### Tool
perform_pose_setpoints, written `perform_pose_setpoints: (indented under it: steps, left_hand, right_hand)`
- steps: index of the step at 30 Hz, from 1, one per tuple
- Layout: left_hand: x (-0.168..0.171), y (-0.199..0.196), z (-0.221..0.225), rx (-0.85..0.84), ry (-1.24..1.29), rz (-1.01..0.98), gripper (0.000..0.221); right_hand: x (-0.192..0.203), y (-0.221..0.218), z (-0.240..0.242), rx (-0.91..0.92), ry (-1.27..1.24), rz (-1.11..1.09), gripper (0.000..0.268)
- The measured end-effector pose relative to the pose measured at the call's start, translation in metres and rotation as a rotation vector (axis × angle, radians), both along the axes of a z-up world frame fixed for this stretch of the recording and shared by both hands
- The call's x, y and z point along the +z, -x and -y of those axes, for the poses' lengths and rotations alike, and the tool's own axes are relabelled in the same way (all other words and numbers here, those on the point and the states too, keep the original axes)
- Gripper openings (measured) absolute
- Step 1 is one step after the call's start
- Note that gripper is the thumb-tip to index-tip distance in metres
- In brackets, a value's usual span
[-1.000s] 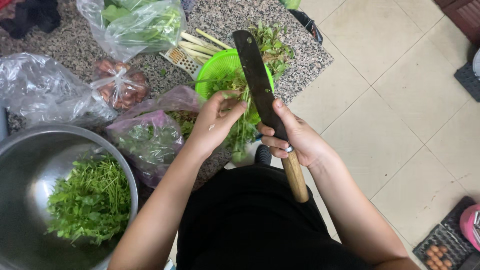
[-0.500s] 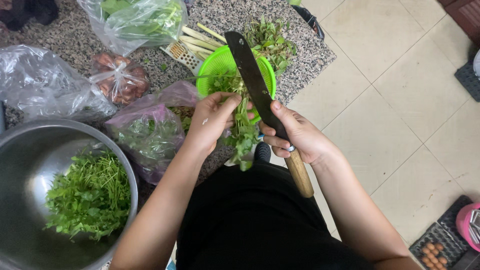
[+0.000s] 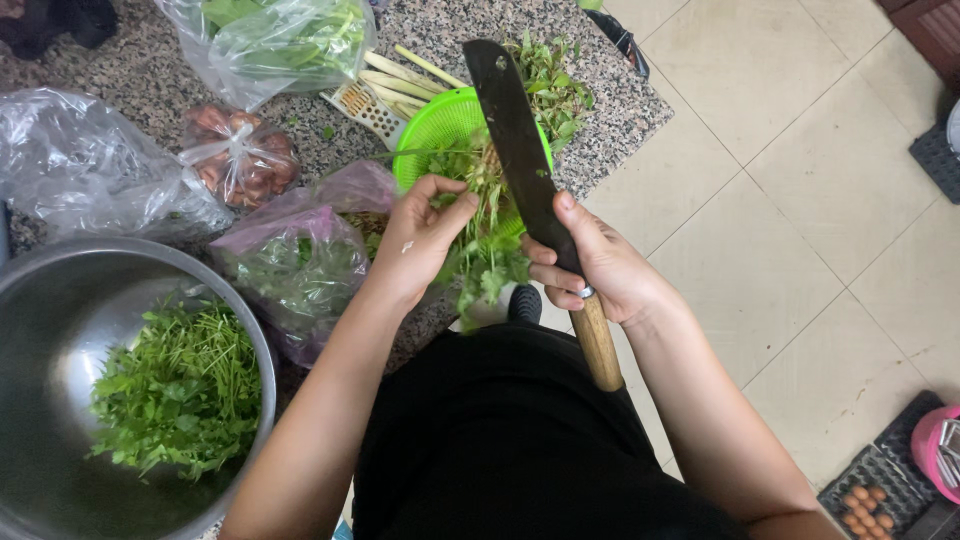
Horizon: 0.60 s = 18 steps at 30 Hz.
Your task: The person sorts through bunches of greens by hand, trims the roots using a large knife, and places the trimmed leaves into a metal bowl.
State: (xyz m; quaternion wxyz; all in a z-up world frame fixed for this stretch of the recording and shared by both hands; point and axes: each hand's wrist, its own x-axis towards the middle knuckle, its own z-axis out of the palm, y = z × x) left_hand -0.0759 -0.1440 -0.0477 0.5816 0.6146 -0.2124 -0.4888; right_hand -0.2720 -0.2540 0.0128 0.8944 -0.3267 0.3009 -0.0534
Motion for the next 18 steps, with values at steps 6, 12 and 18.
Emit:
perform_pose_setpoints:
  steps: [6, 12, 18]
  left_hand:
    - [-0.002, 0.001, -0.002, -0.056, -0.041, -0.127, 0.039]
    - [0.011, 0.012, -0.005, -0.196, 0.093, -0.207, 0.065]
    - [0.006, 0.015, 0.0, -0.216, 0.137, 0.05, 0.043]
  right_hand:
    - [0.005, -0.006, 0.0, -0.025, 0.008, -0.018, 0.05]
    - [0.003, -0.011, 0.0, -0.032, 0.043, -0.045, 0.057]
    - [-0.003, -0.015, -0.006, -0.036, 0.109, -0.118, 0.043]
